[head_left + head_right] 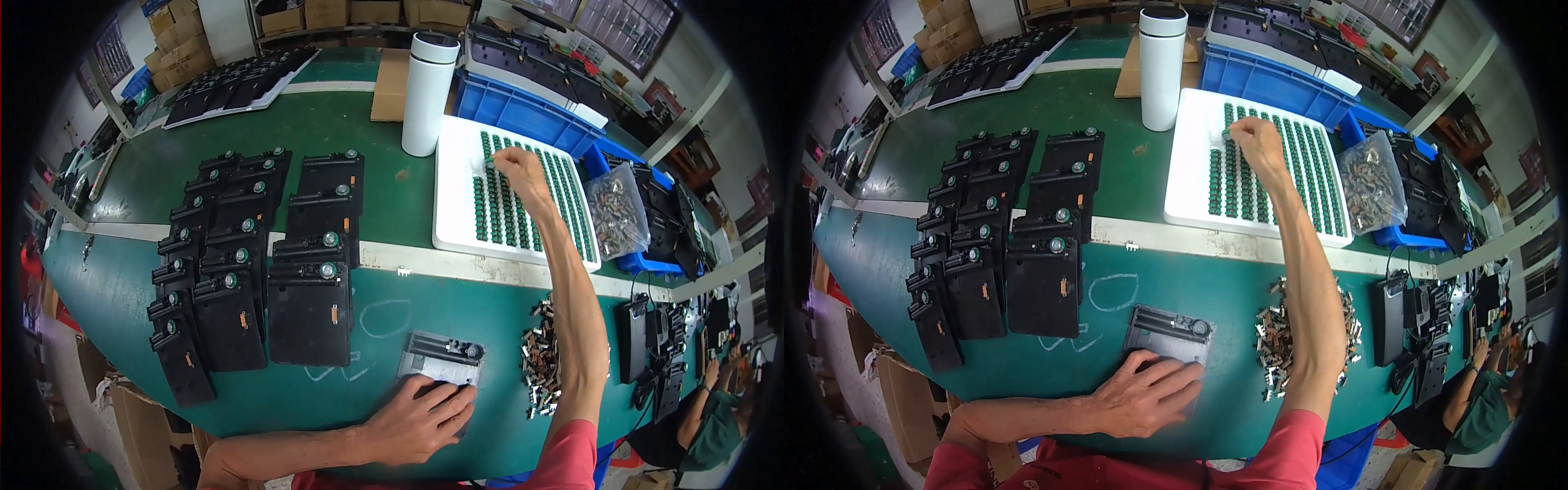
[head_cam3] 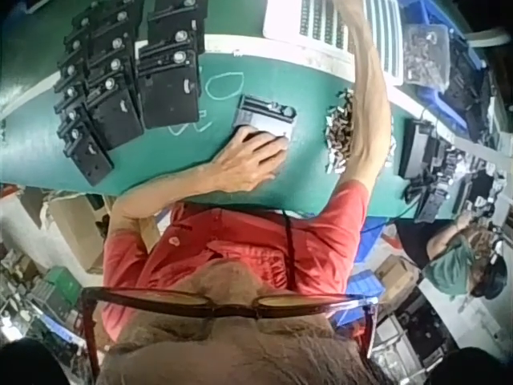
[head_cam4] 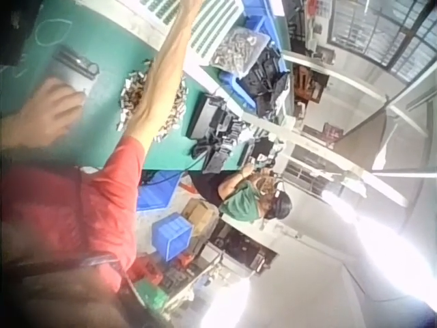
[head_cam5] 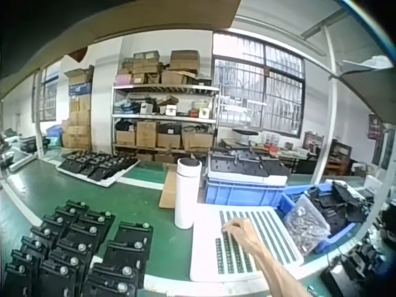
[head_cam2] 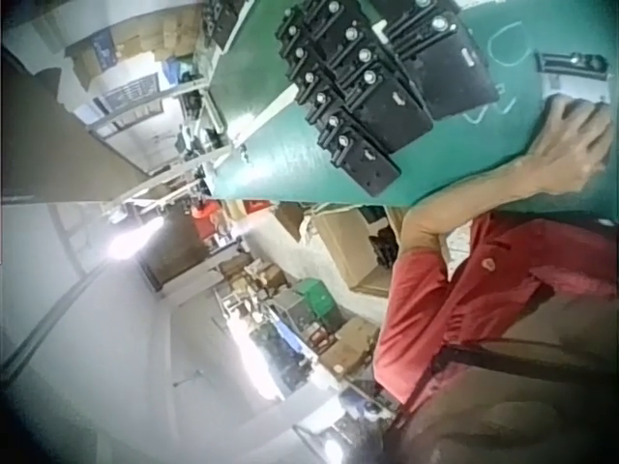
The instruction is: The person assembles device panels by taking plastic base plates from a box, attaching circular components from a tray and clips from a pile onto each plate by hand, and placing the completed panels in rows on the workbench.
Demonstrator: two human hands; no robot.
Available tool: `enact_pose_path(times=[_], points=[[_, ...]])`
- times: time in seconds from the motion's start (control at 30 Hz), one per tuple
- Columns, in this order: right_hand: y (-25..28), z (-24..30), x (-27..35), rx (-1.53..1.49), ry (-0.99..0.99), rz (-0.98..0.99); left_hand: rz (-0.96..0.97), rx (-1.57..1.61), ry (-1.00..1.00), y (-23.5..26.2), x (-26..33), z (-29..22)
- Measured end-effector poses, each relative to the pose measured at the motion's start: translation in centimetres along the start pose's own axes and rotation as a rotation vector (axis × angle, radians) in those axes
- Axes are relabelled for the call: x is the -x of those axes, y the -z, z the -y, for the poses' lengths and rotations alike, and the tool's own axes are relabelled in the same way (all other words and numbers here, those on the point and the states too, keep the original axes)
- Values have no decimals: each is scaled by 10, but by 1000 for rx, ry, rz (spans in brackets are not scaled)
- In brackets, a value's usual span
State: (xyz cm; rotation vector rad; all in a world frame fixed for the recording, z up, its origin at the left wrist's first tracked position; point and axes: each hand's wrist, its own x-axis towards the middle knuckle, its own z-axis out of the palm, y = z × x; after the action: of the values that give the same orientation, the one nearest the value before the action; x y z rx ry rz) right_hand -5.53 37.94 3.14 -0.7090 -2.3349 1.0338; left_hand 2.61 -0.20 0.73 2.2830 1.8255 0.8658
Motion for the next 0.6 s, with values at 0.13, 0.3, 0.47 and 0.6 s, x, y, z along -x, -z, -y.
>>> enact_pose_path(times=[0.13,0.3,0.47,0.6], points=[[28,47,54,-245,-60,52,-6,-17,8,3,-4,-4],[34,92,164,-366,-190,331,-20,-95,1,0,-3,-2],[18,89,231,-488,-372,358,-45,-182,40,-6,9,1],[35,75,259,-529,-419,217,-68,-236,28,-9,3,-9]])
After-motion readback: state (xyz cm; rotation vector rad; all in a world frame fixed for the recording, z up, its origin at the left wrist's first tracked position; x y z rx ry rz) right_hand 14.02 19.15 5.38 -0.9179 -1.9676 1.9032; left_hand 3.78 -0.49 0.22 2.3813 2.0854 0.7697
